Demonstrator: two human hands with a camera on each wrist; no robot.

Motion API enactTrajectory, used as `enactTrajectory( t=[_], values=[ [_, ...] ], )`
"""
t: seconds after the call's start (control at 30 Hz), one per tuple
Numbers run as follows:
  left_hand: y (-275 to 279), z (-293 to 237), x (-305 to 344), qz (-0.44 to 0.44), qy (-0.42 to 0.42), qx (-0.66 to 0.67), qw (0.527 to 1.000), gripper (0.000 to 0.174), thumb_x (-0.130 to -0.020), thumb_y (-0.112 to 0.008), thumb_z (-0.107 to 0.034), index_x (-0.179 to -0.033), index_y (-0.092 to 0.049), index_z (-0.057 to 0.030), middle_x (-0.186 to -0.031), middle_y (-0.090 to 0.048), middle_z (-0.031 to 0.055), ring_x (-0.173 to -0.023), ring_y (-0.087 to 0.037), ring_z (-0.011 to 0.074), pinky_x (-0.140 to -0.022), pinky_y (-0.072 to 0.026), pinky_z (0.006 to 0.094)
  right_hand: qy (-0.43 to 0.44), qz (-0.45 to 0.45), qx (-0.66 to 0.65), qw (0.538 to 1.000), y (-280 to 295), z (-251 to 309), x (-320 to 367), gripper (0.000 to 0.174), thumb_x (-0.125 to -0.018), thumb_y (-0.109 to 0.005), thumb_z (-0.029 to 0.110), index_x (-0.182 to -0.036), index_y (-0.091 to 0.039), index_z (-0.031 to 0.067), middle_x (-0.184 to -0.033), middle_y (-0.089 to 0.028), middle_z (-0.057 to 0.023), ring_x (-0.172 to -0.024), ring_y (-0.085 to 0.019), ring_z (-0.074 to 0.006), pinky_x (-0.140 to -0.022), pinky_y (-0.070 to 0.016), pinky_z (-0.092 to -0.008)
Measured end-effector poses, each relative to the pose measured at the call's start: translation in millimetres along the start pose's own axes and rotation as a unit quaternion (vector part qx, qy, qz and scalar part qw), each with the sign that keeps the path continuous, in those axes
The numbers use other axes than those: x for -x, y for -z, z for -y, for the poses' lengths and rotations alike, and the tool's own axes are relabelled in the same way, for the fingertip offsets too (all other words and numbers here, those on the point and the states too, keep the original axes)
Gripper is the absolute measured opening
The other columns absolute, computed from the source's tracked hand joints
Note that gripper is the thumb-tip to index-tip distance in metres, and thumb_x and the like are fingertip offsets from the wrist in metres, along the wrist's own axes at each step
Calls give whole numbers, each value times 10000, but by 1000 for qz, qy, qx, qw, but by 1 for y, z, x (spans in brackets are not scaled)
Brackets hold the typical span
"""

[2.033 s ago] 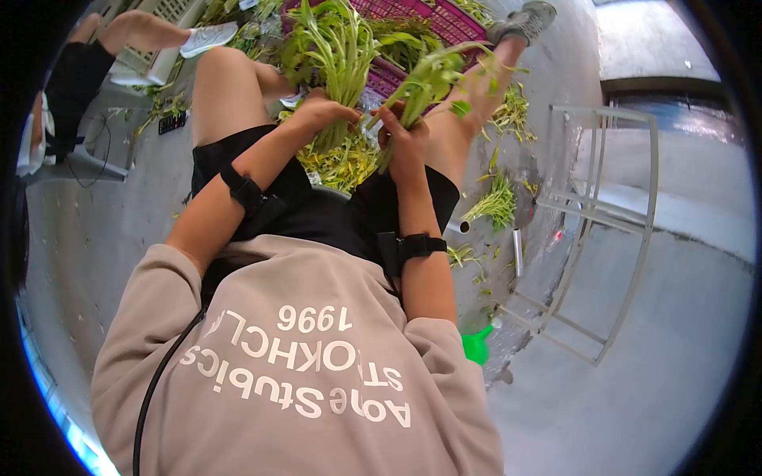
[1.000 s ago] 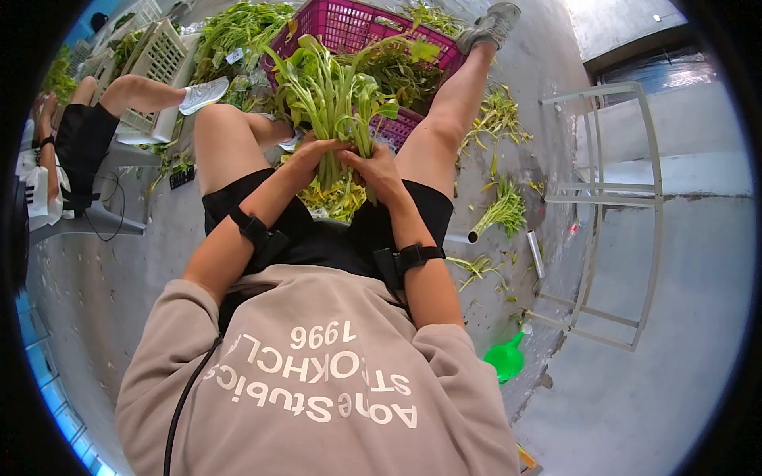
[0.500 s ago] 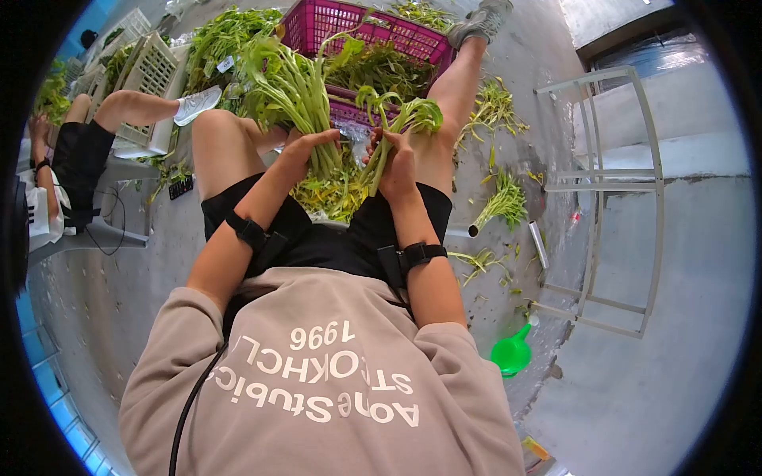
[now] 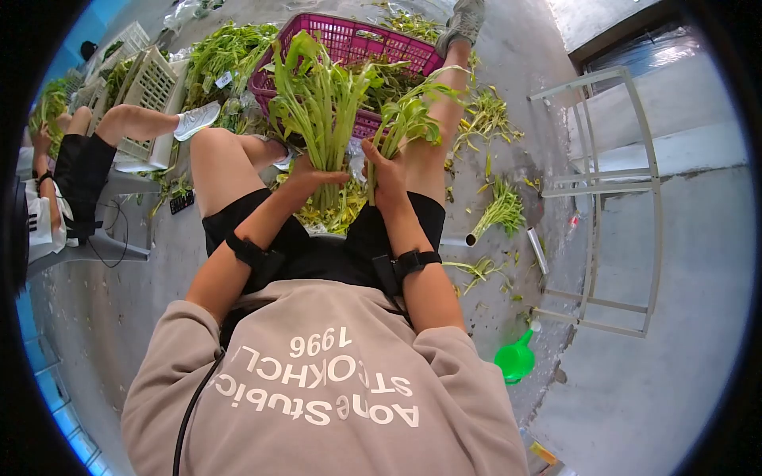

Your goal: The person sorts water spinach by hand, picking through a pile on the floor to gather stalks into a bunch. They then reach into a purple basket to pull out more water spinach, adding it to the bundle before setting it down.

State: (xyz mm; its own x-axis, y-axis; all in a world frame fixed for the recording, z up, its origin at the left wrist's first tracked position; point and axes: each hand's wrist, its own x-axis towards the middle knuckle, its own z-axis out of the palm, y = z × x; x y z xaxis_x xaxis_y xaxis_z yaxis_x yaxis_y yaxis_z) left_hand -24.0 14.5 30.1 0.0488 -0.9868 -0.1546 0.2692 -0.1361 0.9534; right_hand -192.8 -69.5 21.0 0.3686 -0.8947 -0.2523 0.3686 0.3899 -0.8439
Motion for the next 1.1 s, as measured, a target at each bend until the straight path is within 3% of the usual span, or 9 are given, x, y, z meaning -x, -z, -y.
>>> enactTrajectory(
  t=[0.03, 0.13, 0.2, 0.33, 0.37, 0.47, 0.57, 0.8, 1.1],
  values=[
    [-4, -5, 3, 35, 5, 37, 999, 504, -753, -838, -55, -1202, -611, -24, -974, -666, 41, -851, -659, 150, -752, -538, 308, 1, 2, 0, 1000, -4, 0, 2, 239, -869, -794, 121, -1027, -622, 72, -883, -605, -17, -742, -592, -114, -605, -491, -275],
    [-11, 6, 2, 21, -21, 5, 1000, 543, -755, -832, -50, -1243, -595, -22, -991, -664, 43, -872, -655, 152, -760, -540, 310, 61, -18, 71, 996, -15, -3, 1, 246, -883, -778, 114, -1083, -648, 53, -931, -643, -22, -806, -628, -123, -669, -518, -288],
    [-7, 11, -2, 27, -32, 2, 999, 568, -759, -824, -43, -1272, -580, -23, -1017, -666, 50, -889, -652, 153, -761, -542, 311, 62, 4, 0, 998, -16, -7, -1, 265, -909, -745, 99, -1147, -645, 37, -959, -665, -27, -858, -642, -135, -733, -529, -307],
    [5, 19, -11, 5, -31, -21, 999, 490, -769, -811, -41, -1211, -604, -3, -944, -678, 60, -822, -668, 164, -742, -545, 318, 45, -11, 12, 999, -9, 4, 2, 166, -941, -726, 168, -1055, -648, 76, -812, -609, 34, -657, -577, -83, -535, -456, -233],
    [8, 21, -13, -7, -19, -29, 999, 441, -773, -805, -39, -1171, -619, 6, -916, -686, 66, -798, -674, 169, -733, -546, 321, 48, -30, 31, 998, -7, 5, 4, 164, -945, -726, 216, -1019, -643, 96, -749, -567, 54, -575, -525, -67, -460, -387, -210],
    [13, 20, -17, -31, -54, 18, 998, 278, -779, -767, -48, -1027, -666, 26, -875, -711, 91, -780, -691, 174, -736, -544, 319, 42, -71, -8, 997, -4, 2, -2, 179, -952, -716, 230, -1043, -648, 91, -750, -576, 42, -593, -555, -83, -456, -392, -224],
    [28, 18, -22, -45, -69, -10, 997, 264, -803, -777, -29, -1026, -646, 21, -900, -707, 99, -787, -690, 185, -725, -551, 334, 41, -38, -75, 996, 2, 4, -2, 188, -961, -703, 241, -1071, -654, 96, -773, -601, 26, -619, -587, -101, -474, -418, -229],
    [20, -3, -10, -36, -65, 57, 996, 263, -813, -783, -52, -1029, -648, 12, -882, -706, 93, -795, -689, 188, -749, -543, 341, 65, -60, -60, 994, 7, 7, -2, 197, -976, -682, 240, -1104, -649, 94, -826, -632, 4, -650, -624, -125, -522, -461, -249],
    [18, -1, -11, -45, -71, 33, 996, 279, -804, -800, -97, -1025, -669, 13, -880, -713, 90, -802, -687, 184, -769, -525, 327, 87, -68, -45, 993, 8, 5, -2, 206, -971, -689, 244, -1089, -638, 83, -825, -631, -2, -660, -633, -144, -542, -469, -256]
  ],
)
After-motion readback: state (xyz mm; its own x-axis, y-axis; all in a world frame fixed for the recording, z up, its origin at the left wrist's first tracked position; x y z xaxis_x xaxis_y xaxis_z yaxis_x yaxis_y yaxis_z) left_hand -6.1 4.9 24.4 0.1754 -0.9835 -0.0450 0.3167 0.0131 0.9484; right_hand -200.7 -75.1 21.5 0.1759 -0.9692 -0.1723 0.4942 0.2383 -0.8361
